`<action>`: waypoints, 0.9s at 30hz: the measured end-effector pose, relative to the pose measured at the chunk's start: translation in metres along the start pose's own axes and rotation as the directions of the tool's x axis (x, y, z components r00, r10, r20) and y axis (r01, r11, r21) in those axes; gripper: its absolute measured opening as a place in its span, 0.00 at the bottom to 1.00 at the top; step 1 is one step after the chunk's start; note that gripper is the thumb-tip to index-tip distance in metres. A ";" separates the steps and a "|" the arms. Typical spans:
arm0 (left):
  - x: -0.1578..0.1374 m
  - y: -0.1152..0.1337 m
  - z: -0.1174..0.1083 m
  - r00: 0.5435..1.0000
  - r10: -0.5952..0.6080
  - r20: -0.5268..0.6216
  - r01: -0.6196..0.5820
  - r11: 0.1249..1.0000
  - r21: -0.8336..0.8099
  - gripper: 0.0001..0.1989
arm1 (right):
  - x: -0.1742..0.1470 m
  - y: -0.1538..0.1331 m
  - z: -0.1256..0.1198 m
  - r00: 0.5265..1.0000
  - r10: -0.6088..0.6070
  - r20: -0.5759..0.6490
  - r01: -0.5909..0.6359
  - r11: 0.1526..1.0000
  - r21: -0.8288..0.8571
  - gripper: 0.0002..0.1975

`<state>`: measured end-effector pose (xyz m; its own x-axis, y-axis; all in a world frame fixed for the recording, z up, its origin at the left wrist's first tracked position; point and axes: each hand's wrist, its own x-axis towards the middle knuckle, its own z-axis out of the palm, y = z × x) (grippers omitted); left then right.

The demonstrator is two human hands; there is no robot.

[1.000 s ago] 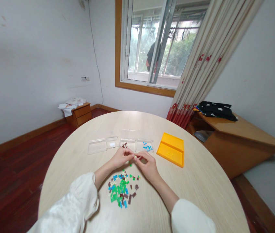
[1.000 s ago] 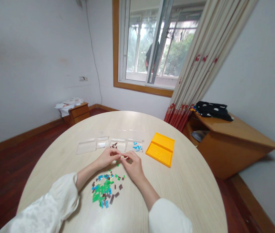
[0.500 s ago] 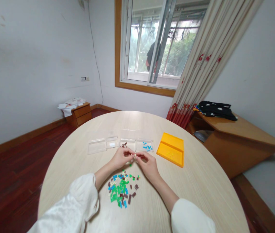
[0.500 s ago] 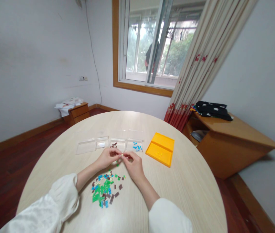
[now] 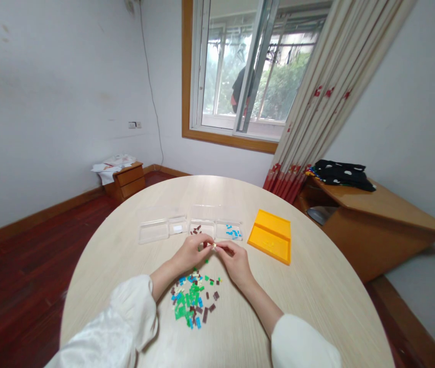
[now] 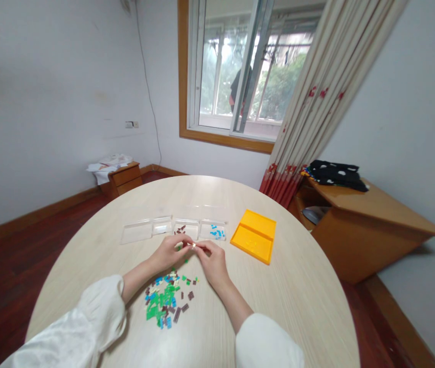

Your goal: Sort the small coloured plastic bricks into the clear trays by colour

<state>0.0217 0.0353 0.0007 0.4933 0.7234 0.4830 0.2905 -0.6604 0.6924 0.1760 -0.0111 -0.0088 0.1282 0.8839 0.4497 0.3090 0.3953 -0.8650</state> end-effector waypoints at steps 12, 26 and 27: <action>0.000 -0.002 0.000 1.000 0.027 0.010 -0.027 1.000 0.010 0.06 | 0.000 0.001 0.000 1.000 0.012 -0.006 -0.012 1.000 0.003 0.06; -0.002 0.000 0.001 0.999 0.025 0.021 -0.027 0.997 0.071 0.11 | 0.000 0.005 0.001 1.000 0.023 0.015 -0.023 1.000 0.001 0.07; -0.002 0.000 0.000 0.999 0.038 0.019 -0.039 0.996 0.075 0.11 | 0.000 0.006 0.001 1.000 0.023 0.015 -0.023 1.000 0.002 0.07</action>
<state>0.0213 0.0341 -0.0003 0.5197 0.6940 0.4982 0.3321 -0.7014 0.6307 0.1769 -0.0082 -0.0146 0.1212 0.8965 0.4261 0.3036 0.3752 -0.8758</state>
